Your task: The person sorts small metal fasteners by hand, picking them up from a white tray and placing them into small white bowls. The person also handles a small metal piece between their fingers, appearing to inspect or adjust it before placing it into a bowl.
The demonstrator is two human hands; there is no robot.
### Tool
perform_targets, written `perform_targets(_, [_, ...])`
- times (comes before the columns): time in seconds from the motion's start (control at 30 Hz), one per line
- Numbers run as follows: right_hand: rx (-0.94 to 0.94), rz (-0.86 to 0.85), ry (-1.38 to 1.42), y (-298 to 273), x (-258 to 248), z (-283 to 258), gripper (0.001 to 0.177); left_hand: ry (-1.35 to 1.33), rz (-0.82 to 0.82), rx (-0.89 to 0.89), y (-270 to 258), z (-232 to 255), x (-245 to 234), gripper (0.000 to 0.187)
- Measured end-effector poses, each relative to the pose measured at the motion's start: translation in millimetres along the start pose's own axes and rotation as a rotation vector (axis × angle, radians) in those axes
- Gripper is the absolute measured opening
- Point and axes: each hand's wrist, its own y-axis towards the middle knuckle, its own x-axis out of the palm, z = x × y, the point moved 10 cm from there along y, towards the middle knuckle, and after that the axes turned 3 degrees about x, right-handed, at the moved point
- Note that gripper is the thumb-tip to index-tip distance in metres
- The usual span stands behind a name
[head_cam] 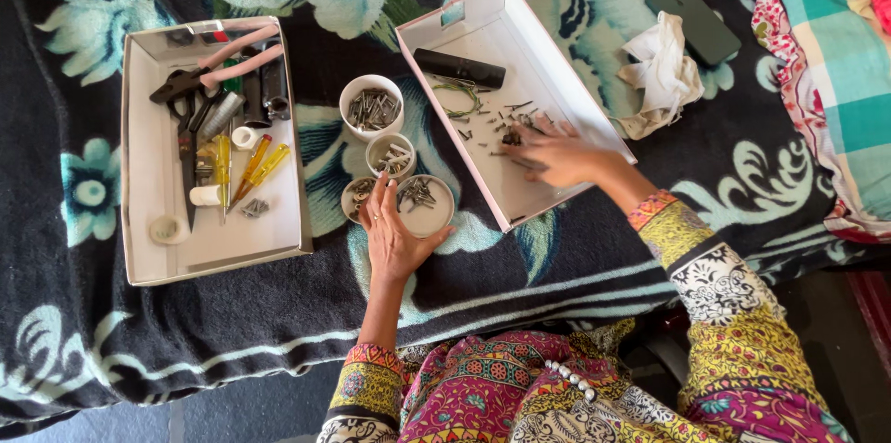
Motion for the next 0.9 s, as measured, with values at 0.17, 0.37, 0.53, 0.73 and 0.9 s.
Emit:
perform_targets(0.17, [-0.177,0.460,0.454,12.3,-46.0,37.7,0.032,-0.011,0.001,0.001,-0.4,-0.1,1.6,0.124])
perform_targets(0.37, [-0.153,0.814,0.436,56.3,-84.1,31.4,0.015,-0.003,-0.001,-0.001,-0.5,-0.3,1.6,0.125])
perform_targets(0.53, [-0.109,0.914,0.335,71.4,-93.8,9.7,0.014,0.012,-0.009,-0.010,-0.1,-0.5,2.4,0.125])
perform_targets(0.73, [-0.083,0.910,0.368,91.4,-76.0,25.5,0.007,0.000,-0.008,-0.007,0.5,0.4,1.9,0.124])
perform_targets(0.9, [-0.014,0.685,0.920,105.0,-53.9,79.0,0.011,0.000,0.004,0.001,-1.2,2.2,0.0,0.124])
